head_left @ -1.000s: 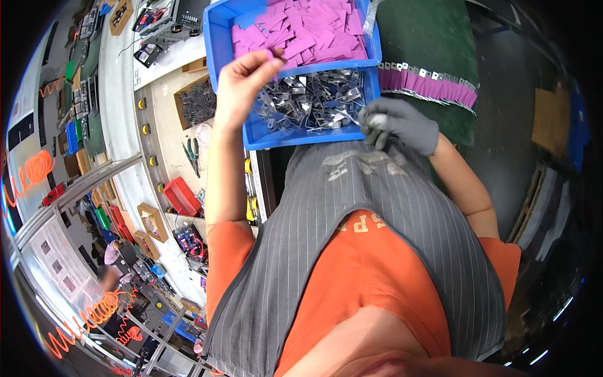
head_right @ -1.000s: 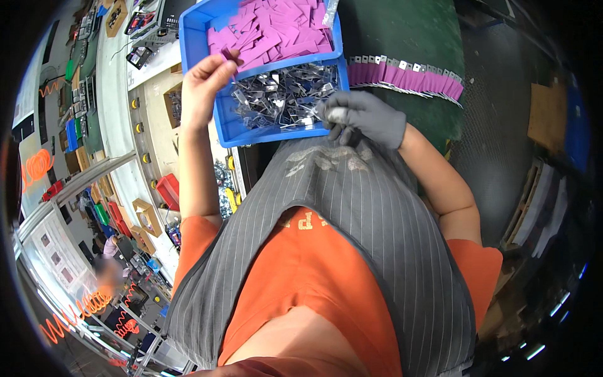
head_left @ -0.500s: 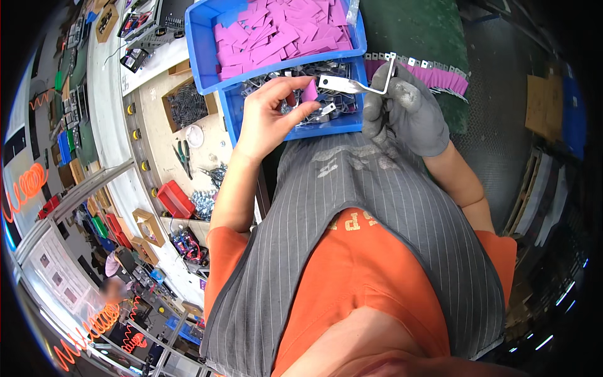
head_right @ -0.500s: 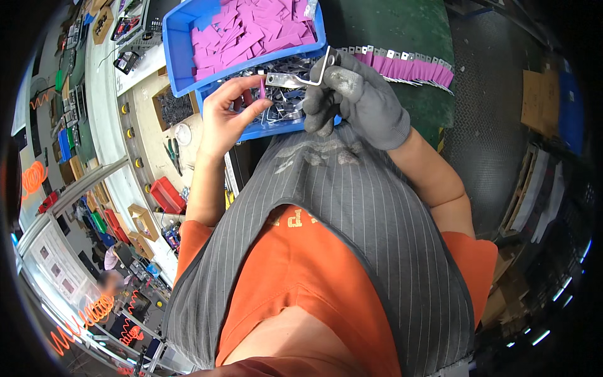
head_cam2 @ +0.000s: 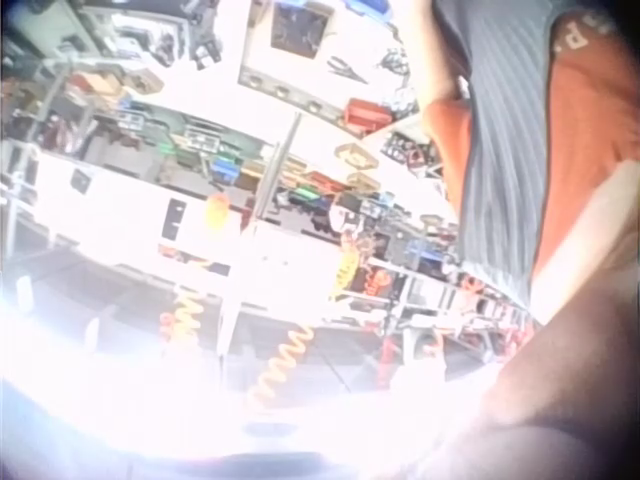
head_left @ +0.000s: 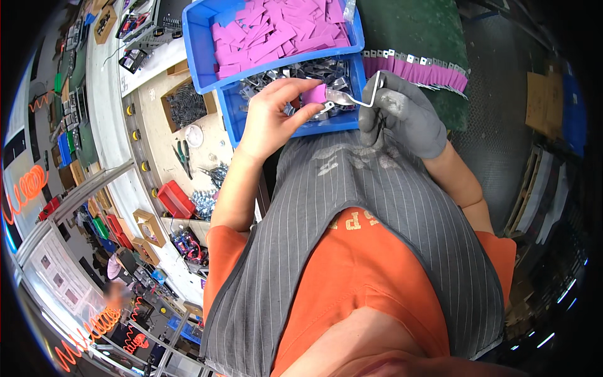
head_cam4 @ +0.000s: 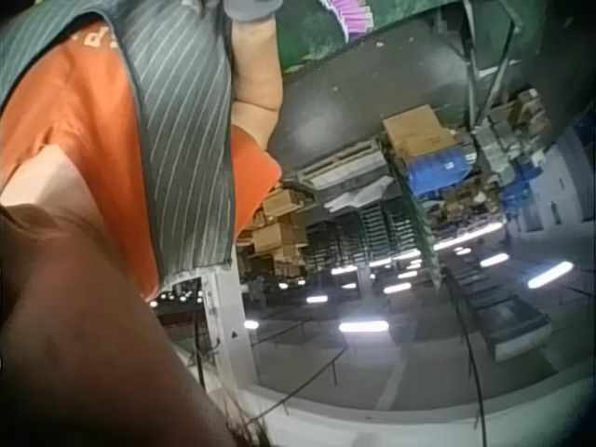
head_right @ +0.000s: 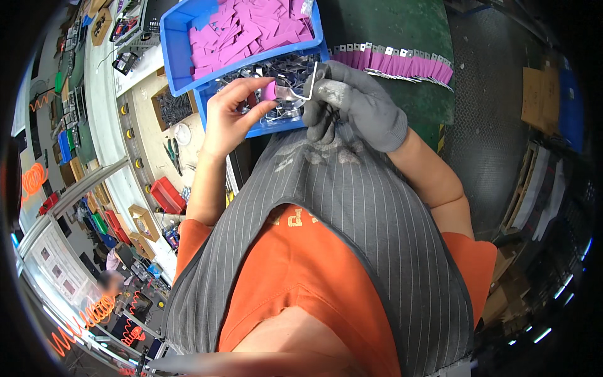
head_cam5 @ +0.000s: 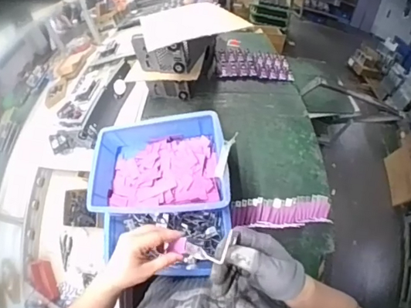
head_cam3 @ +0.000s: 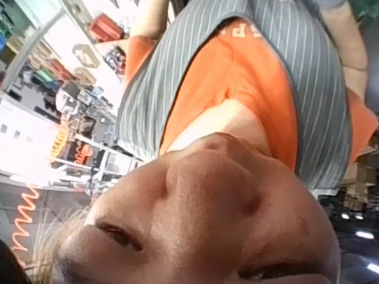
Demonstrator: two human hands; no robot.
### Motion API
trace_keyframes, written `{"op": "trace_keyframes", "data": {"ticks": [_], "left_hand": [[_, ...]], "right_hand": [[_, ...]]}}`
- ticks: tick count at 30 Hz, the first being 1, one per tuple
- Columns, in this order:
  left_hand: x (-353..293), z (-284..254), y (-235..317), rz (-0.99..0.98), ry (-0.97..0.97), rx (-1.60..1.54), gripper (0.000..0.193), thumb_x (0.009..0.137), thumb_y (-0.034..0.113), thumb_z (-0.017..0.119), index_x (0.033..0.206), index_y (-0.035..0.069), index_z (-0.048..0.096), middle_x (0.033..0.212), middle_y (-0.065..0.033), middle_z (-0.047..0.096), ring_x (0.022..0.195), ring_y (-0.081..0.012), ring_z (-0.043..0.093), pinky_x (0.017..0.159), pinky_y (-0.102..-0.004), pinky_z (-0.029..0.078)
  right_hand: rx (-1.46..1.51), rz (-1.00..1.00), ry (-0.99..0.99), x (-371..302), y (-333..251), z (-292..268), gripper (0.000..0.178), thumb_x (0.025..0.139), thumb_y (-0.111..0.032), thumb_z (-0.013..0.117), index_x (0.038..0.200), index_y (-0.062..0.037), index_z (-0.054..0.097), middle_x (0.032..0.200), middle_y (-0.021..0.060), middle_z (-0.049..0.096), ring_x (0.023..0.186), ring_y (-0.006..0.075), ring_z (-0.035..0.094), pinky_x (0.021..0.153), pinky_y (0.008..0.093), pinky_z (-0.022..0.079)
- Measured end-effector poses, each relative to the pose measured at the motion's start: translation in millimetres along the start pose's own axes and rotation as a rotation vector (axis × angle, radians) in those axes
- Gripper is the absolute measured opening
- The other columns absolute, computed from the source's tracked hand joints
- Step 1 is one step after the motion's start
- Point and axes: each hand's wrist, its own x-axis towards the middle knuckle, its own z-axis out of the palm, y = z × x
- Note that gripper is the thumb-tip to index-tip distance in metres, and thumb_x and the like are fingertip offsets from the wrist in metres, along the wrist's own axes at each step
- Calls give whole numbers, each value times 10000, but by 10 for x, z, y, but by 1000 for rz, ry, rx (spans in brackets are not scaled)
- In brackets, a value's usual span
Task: The recorder is assembling small metal brackets with pink clips and placing them in a row on the workbench.
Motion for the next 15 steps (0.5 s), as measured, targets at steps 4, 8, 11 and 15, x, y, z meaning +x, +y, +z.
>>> {"op": "trace_keyframes", "data": {"ticks": [4, 8, 11, 15], "left_hand": [[-1, 36, 1, 218, -73, 94, 223, 740, 134, 718, 954, 89, 678, 866, -69, 649, 717, -208, 613, 633, -314, 508], [22, 117, 31, 301, -190, 266, 125, 745, 101, 704, 866, 101, 672, 855, -36, 648, 763, -228, 624, 667, -313, 514], [-19, 175, 63, 361, -254, 272, 119, 747, 99, 701, 862, 105, 674, 821, -28, 647, 773, -220, 624, 672, -314, 516], [13, 297, 95, 286, -62, 316, 340, 714, 72, 727, 1040, 104, 637, 1083, -76, 592, 874, -243, 611, 727, -311, 519]], "right_hand": [[-219, 322, -39, 91, -85, 16, 286, 893, -270, 493, 1037, -26, 526, 752, 92, 600, 640, 135, 588, 558, 260, 469], [-592, -61, 80, 122, 202, -131, 272, 854, -262, 591, 1054, -78, 580, 894, 75, 617, 684, 154, 618, 599, 265, 499], [-1186, -549, -61, 79, 131, -292, 238, 815, -259, 634, 1000, -112, 612, 941, 77, 607, 772, 223, 623, 660, 325, 506], [-1421, -352, -194, -18, 75, -565, 199, 805, -270, 632, 940, -125, 635, 901, 73, 601, 834, 268, 602, 729, 378, 483]]}}
